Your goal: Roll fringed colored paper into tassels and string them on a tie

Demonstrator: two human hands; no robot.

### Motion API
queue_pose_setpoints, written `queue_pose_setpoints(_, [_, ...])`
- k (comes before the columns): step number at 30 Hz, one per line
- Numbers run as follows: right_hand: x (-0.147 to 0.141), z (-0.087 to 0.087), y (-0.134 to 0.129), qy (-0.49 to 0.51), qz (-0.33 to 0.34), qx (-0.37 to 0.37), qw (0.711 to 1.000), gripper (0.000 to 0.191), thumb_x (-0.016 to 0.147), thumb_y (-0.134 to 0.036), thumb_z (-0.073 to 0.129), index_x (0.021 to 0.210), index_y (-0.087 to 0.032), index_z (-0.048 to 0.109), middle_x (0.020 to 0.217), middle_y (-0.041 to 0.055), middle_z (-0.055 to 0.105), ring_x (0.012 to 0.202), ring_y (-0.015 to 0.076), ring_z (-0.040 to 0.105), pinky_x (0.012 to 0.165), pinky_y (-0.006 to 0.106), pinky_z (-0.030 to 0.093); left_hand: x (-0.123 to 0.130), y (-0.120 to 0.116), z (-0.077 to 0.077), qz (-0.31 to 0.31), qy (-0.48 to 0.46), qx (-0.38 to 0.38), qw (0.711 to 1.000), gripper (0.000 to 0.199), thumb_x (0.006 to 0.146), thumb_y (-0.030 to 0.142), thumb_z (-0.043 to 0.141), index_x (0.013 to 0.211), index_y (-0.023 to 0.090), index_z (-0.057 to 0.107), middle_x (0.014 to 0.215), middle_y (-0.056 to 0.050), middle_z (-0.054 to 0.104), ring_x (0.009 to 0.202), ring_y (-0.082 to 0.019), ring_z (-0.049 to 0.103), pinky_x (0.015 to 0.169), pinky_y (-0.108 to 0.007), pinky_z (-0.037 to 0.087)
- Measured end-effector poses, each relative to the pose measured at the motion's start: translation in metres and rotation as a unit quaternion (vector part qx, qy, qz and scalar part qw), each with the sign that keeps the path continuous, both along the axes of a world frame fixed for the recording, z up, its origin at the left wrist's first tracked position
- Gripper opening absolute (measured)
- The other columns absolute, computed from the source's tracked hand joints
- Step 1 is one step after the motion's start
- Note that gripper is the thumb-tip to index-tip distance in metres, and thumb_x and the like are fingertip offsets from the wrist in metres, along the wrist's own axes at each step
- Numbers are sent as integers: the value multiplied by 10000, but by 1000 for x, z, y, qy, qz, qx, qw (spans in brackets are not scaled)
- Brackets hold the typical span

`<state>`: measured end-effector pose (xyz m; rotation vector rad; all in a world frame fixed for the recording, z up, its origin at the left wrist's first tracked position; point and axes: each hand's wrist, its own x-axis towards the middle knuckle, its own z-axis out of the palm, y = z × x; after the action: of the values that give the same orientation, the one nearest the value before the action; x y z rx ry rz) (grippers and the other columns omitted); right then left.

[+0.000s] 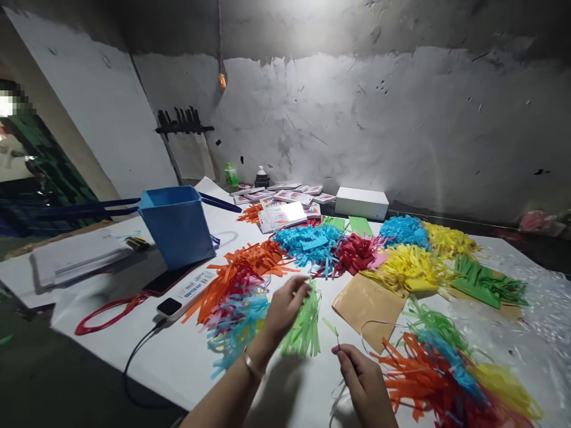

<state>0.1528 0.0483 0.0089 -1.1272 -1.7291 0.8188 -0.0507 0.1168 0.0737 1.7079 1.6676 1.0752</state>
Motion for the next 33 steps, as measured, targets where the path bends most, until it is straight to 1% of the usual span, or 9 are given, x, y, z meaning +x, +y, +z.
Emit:
queue_pose_setpoints(2, [1, -6, 4, 24, -44, -4, 999, 435, 950, -545, 479, 917, -195, 734, 679, 28, 680, 671, 186, 672, 647, 223, 522, 3, 44, 3, 44, 36, -28, 998, 234, 1005, 273, 463, 1125, 144, 618, 1096, -108, 693, 1032, -230, 663, 914, -391, 526])
queue_pose_setpoints(5, [-1, -14, 4, 52, -58, 21, 997, 437, 942, -559, 489, 891, -206, 742, 750, 43, 726, 733, 194, 706, 683, 220, 534, 14, 87, -4, 69, 68, -85, 992, 265, 947, 316, 609, 1151, 148, 623, 1174, -91, 653, 1035, -241, 647, 891, -456, 542])
queue_pose_setpoints(9, [-1, -19, 1, 73, -56, 59, 994, 415, 953, -535, 487, 873, -215, 738, 793, 42, 750, 722, 185, 717, 675, 217, 540, 22, 92, -10, 49, 51, -99, 993, 288, 940, 322, 623, 1175, 155, 614, 1190, -86, 641, 1019, -233, 647, 870, -447, 550])
queue_pose_setpoints(14, [7, -10, 4, 74, -106, 56, 990, 393, 946, -520, 518, 929, -205, 753, 664, 16, 691, 609, 177, 681, 610, 232, 543, 18, 32, 9, -36, -51, -32, 997, 193, 936, 354, 574, 959, 174, 640, 1056, -68, 700, 1033, -223, 631, 926, -364, 487])
queue_pose_setpoints(17, [13, 4, 1, 75, -96, 73, 990, 345, 946, -476, 546, 954, -202, 757, 721, 30, 692, 631, 167, 669, 579, 223, 537, 20, -23, 21, -92, -140, -30, 985, 299, 934, 466, 517, 931, 181, 610, 900, -57, 720, 851, -193, 666, 762, -286, 513])
queue_pose_setpoints(19, [13, 16, -9, 90, -87, 100, 987, 286, 947, -423, 563, 953, -213, 756, 854, 58, 710, 744, 177, 686, 603, 223, 547, 25, -57, 24, -129, -284, -72, 947, 344, 879, 517, 601, 887, 174, 599, 756, -30, 688, 677, -151, 641, 632, -241, 483])
queue_pose_setpoints(22, [8, 33, -36, 110, -78, 138, 981, 221, 956, -334, 563, 1061, -248, 737, 838, 35, 701, 705, 156, 675, 616, 223, 553, 32, -93, 20, -154, -490, -145, 846, 350, 775, 458, 775, 824, 155, 607, 635, 10, 633, 522, -87, 564, 536, -192, 415])
queue_pose_setpoints(27, [-8, 49, -71, 70, -80, 183, 978, 193, 937, -223, 583, 1071, -236, 722, 857, 50, 737, 722, 161, 691, 679, 234, 554, 40, -118, 3, -124, -580, -190, 782, 353, 733, 396, 840, 860, 154, 616, 614, 8, 654, 474, -71, 552, 483, -163, 371])
queue_pose_setpoints(33, [-12, 51, -81, 48, -112, 177, 977, 171, 923, -215, 591, 1031, -237, 721, 855, 39, 755, 710, 158, 714, 658, 219, 559, 43, -128, -6, -102, -577, -187, 789, 334, 745, 396, 829, 864, 165, 620, 668, 1, 679, 537, -86, 566, 522, -175, 394])
